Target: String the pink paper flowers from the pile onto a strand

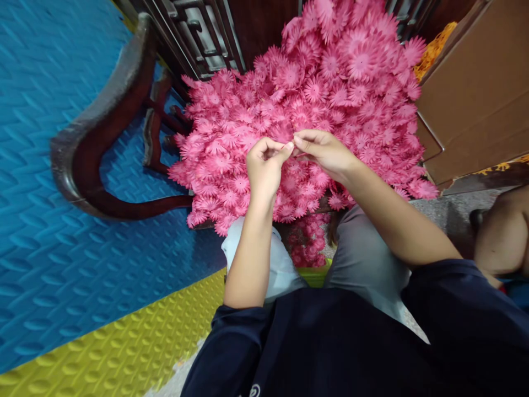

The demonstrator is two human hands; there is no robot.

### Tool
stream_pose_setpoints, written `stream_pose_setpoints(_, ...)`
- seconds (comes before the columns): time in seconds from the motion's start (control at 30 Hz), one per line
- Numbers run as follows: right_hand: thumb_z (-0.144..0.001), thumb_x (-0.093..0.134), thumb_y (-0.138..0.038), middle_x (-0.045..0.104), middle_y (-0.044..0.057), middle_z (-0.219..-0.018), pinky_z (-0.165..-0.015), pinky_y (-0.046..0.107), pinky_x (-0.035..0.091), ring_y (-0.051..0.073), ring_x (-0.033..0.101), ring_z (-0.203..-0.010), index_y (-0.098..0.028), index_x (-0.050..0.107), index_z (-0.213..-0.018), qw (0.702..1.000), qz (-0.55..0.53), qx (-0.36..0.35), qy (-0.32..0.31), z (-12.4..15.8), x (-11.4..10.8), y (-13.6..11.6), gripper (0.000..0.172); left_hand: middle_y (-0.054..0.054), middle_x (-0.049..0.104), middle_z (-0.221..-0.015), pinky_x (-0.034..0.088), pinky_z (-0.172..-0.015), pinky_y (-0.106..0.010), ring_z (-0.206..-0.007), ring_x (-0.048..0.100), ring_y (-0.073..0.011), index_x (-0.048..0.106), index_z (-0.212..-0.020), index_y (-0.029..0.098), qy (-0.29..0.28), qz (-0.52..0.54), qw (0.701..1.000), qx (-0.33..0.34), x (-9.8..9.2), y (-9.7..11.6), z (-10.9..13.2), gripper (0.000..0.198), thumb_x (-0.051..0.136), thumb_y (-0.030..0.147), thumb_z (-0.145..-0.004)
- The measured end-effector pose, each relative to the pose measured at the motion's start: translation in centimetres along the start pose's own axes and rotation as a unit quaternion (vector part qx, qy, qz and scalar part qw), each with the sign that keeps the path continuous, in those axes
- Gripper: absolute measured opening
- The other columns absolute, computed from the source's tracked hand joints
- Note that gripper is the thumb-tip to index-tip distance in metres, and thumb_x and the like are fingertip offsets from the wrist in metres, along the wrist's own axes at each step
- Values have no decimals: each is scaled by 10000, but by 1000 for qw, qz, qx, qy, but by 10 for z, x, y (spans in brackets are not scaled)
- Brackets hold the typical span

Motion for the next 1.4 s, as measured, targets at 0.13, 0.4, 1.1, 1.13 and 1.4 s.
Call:
stream_pose_setpoints(0.13,-636,771,-515,569,-21,-714,-692,215,417,76,525,-717,-160,629,-735,1000,-17,20,-6,2,2,0,395,67,578,-548,442,-651,-207,-568,518,-60,527,-491,168,-31,36,998,-49,6,-2,0,306,677,-26,-675)
stream_pose_setpoints(0.4,-569,816,-509,546,-41,-684,-648,214,393,69,491,-678,-169,625,-727,998,-64,24,12,1,3,7,420,68,523,-532,425,-615,-192,-513,451,-43,530,-518,169,-84,127,986,-71,11,-9,0,298,693,18,-717)
stream_pose_setpoints(1.1,-752,704,-469,598,-28,-813,-651,240,407,84,532,-710,-223,632,-956,993,-51,55,86,-7,-34,15,327,2,568,-868,448,-789,-249,-819,549,-122,543,-900,248,181,-77,976,96,-55,-1,-15,175,685,294,-809)
stream_pose_setpoints(1.13,-745,712,-467,594,-28,-799,-657,245,408,85,528,-703,-220,636,-932,994,-48,59,81,-7,-31,17,319,-8,584,-917,450,-812,-260,-864,558,-136,547,-967,262,179,-109,972,105,-53,1,-13,222,688,312,-804)
stream_pose_setpoints(1.4,-620,810,-443,580,-34,-704,-654,239,410,83,489,-656,-200,649,-811,994,-55,69,59,-2,-16,17,349,-21,614,-893,446,-848,-302,-864,574,-167,643,-815,228,13,-244,959,141,-4,18,2,116,728,217,-737)
Point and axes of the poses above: each hand's wrist, its own z-axis away from the middle knuckle, its own x-axis out of the palm, y = z × x, the point moved 8 cm from there along -z, towards the middle knuckle
